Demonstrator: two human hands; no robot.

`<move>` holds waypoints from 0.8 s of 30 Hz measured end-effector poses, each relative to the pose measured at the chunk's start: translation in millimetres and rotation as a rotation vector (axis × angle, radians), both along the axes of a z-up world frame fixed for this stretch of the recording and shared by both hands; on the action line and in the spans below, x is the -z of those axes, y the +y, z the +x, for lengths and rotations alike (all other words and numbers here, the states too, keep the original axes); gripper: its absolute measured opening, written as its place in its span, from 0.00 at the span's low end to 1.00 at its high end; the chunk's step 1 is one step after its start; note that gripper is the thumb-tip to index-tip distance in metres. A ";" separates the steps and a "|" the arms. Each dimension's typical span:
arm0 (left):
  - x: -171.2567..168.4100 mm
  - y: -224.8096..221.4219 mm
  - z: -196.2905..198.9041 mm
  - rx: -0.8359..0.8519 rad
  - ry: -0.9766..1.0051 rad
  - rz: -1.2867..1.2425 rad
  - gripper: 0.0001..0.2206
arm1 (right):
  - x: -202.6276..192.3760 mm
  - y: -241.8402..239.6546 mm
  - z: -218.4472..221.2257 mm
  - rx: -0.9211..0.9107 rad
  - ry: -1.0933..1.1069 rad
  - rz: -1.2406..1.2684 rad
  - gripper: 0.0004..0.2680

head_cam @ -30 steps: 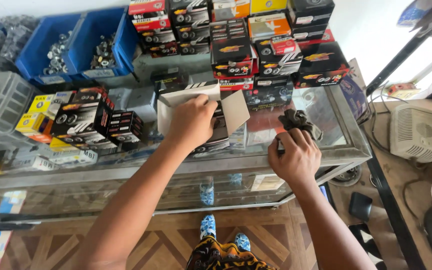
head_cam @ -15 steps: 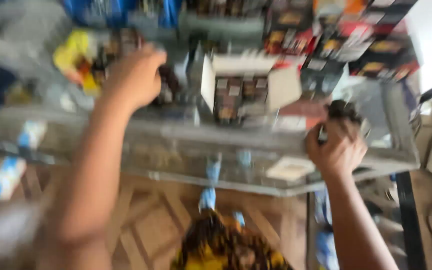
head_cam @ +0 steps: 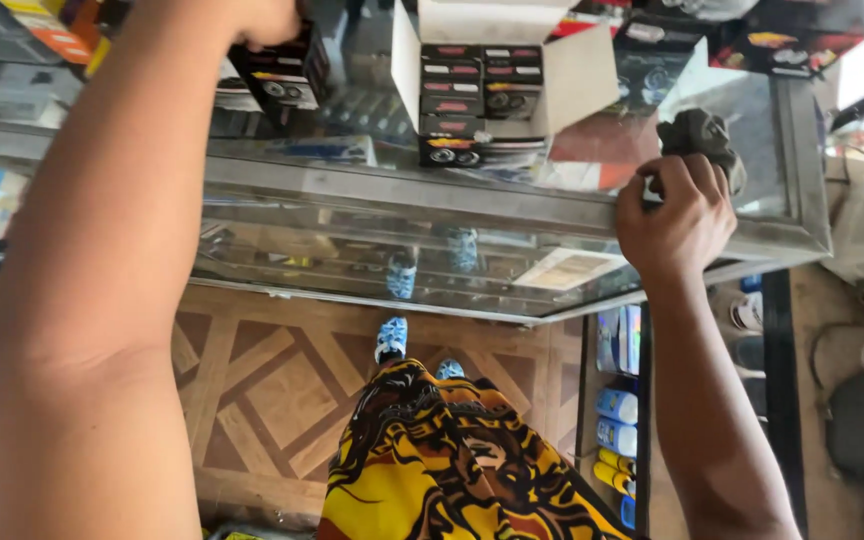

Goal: Organizing and checking boxes of mechanical bearings on a store counter.

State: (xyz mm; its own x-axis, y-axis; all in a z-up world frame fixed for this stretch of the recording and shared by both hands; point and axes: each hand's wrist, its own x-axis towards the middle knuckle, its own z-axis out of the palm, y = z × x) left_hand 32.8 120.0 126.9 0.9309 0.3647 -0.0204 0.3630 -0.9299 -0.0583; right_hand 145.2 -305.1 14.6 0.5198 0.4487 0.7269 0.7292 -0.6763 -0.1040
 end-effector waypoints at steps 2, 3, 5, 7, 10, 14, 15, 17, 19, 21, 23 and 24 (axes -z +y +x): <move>4.0 4.2 4.1 -0.045 0.059 -0.032 0.14 | -1.2 2.8 2.1 -0.007 0.039 0.014 0.02; 2.8 9.1 5.9 -0.043 0.046 -0.023 0.14 | -0.5 2.8 1.9 -0.005 0.026 0.023 0.02; -3.3 19.8 10.7 -0.098 0.090 -0.036 0.17 | -0.4 4.5 3.2 0.040 0.070 -0.004 0.02; -2.9 18.4 7.6 -0.044 0.025 -0.060 0.20 | 0.3 5.7 3.0 0.061 0.077 -0.001 0.02; 9.2 29.7 11.0 0.062 -0.043 -0.065 0.20 | -1.4 6.6 -1.1 0.079 0.082 0.006 0.03; 6.4 30.5 4.3 0.155 -0.127 -0.099 0.16 | -4.4 9.2 -4.3 0.068 0.034 0.025 0.02; 0.7 25.9 -1.6 0.154 -0.129 -0.090 0.16 | -4.0 9.4 -4.4 0.066 0.033 0.034 0.02; -8.9 15.4 -10.7 0.209 -0.415 -0.142 0.15 | -2.4 7.8 -4.5 0.066 0.062 0.039 0.02; -29.7 -1.3 -36.4 0.288 -0.606 -0.085 0.16 | -3.4 9.1 -4.9 0.066 0.059 0.038 0.03; -50.3 -33.1 -62.9 0.381 -0.803 -0.032 0.17 | -5.2 10.7 -4.5 0.076 0.050 0.039 0.04; -68.2 -78.6 -98.4 0.351 -0.988 -0.151 0.13 | -5.5 14.3 -7.3 0.108 0.006 0.069 0.02; -49.1 -89.7 -100.1 0.363 -0.987 -0.154 0.13 | -6.1 13.4 -10.3 0.120 0.006 0.071 0.02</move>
